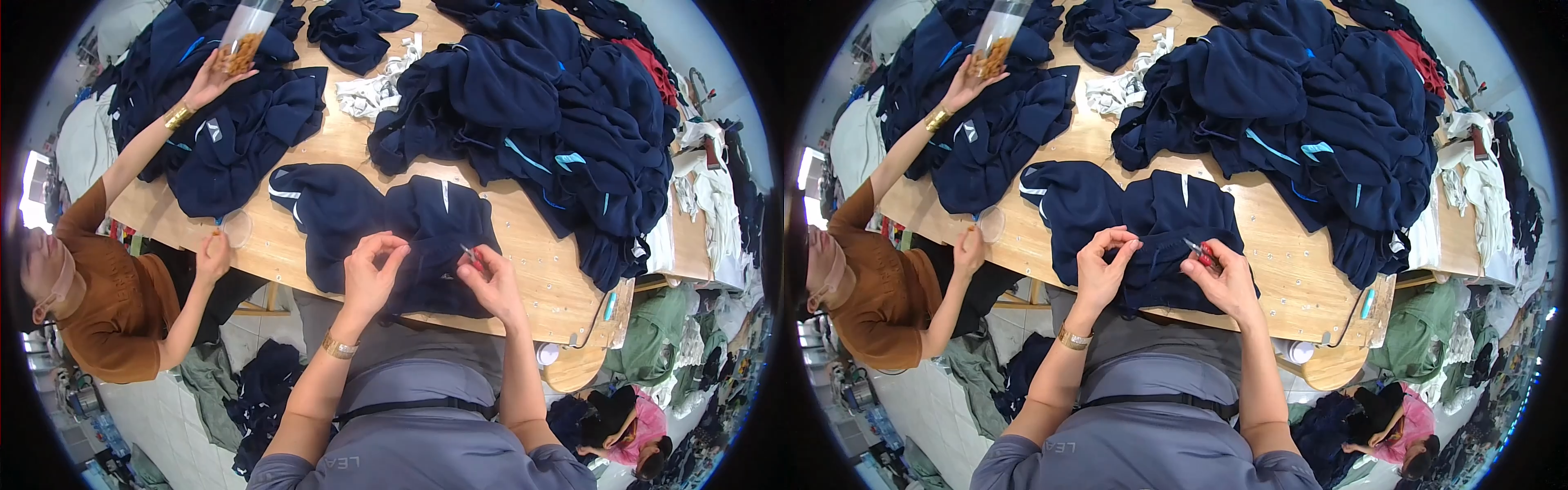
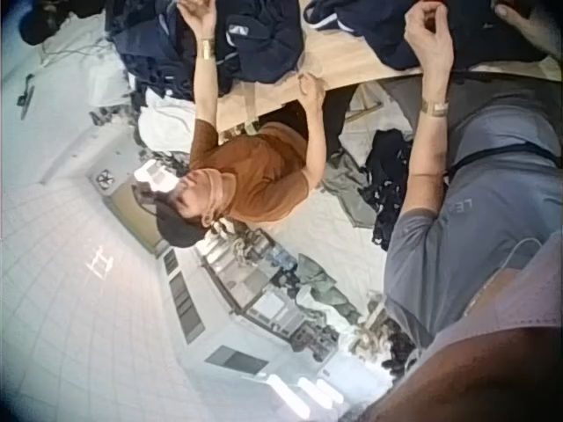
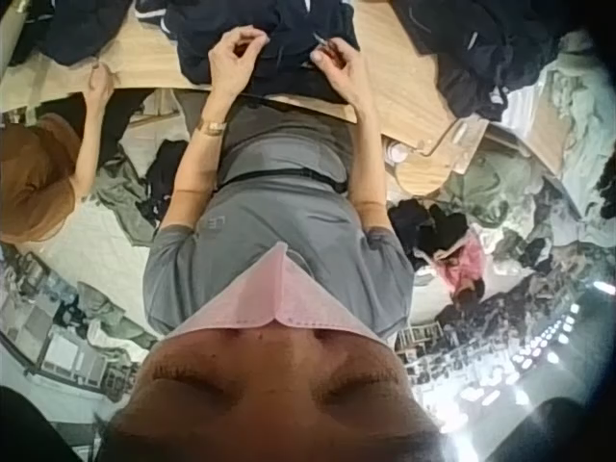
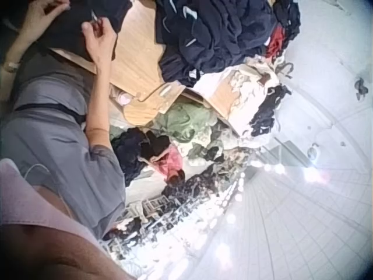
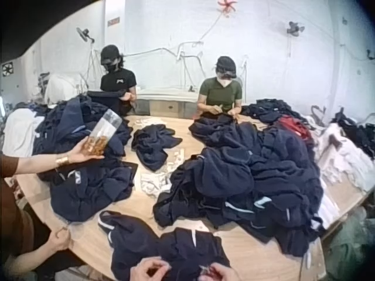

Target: Trimming excess threads and inspecting dark blue garments at a production table in a textile workshop.

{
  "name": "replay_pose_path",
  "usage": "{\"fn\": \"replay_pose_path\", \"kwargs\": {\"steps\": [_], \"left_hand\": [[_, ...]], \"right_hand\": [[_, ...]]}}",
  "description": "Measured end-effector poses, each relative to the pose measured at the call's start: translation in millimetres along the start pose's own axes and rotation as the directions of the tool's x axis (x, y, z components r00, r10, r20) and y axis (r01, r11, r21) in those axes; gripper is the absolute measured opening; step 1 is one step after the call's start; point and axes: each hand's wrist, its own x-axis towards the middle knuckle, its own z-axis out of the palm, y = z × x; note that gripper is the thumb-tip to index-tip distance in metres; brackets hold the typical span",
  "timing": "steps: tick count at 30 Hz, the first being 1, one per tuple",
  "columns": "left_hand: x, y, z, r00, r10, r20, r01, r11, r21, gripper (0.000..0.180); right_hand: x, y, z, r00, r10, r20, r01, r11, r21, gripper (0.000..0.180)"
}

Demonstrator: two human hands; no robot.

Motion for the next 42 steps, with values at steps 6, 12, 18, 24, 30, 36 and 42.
{"fn": "replay_pose_path", "kwargs": {"steps": [6, 12, 18, 24, 30, 36, 42], "left_hand": [[1, 4, -5, 0.999, 0.039, -0.028, -0.035, 0.990, 0.134, 0.012], [-4, -1, -3, 0.959, 0.258, 0.116, -0.281, 0.820, 0.500, 0.022], [1, -1, -2, 0.971, 0.133, 0.197, -0.223, 0.795, 0.564, 0.016], [7, 5, -12, 0.975, 0.045, 0.218, -0.051, 0.998, 0.024, 0.016], [11, 1, -19, 0.970, -0.009, 0.244, 0.118, 0.893, -0.435, 0.015], [8, 21, -22, 0.934, -0.161, 0.319, 0.350, 0.597, -0.722, 0.010], [6, 17, -13, 0.982, -0.047, 0.184, 0.152, 0.777, -0.611, 0.012]], "right_hand": [[20, -13, 6, 0.990, -0.142, 0.016, 0.136, 0.901, -0.412, 0.033], [40, -13, 15, 0.981, -0.196, 0.006, 0.182, 0.900, -0.395, 0.034], [22, -2, 47, 0.998, -0.062, -0.017, 0.058, 0.980, -0.192, 0.048], [1, 16, 61, 0.994, -0.096, -0.056, 0.081, 0.972, -0.220, 0.038], [7, -12, 30, 0.995, 0.075, 0.071, -0.101, 0.833, 0.544, 0.032], [19, 12, 3, 0.949, 0.111, -0.296, -0.028, 0.962, 0.271, 0.020], [3, -21, 19, 0.846, -0.258, -0.466, 0.154, 0.956, -0.250, 0.031]]}}
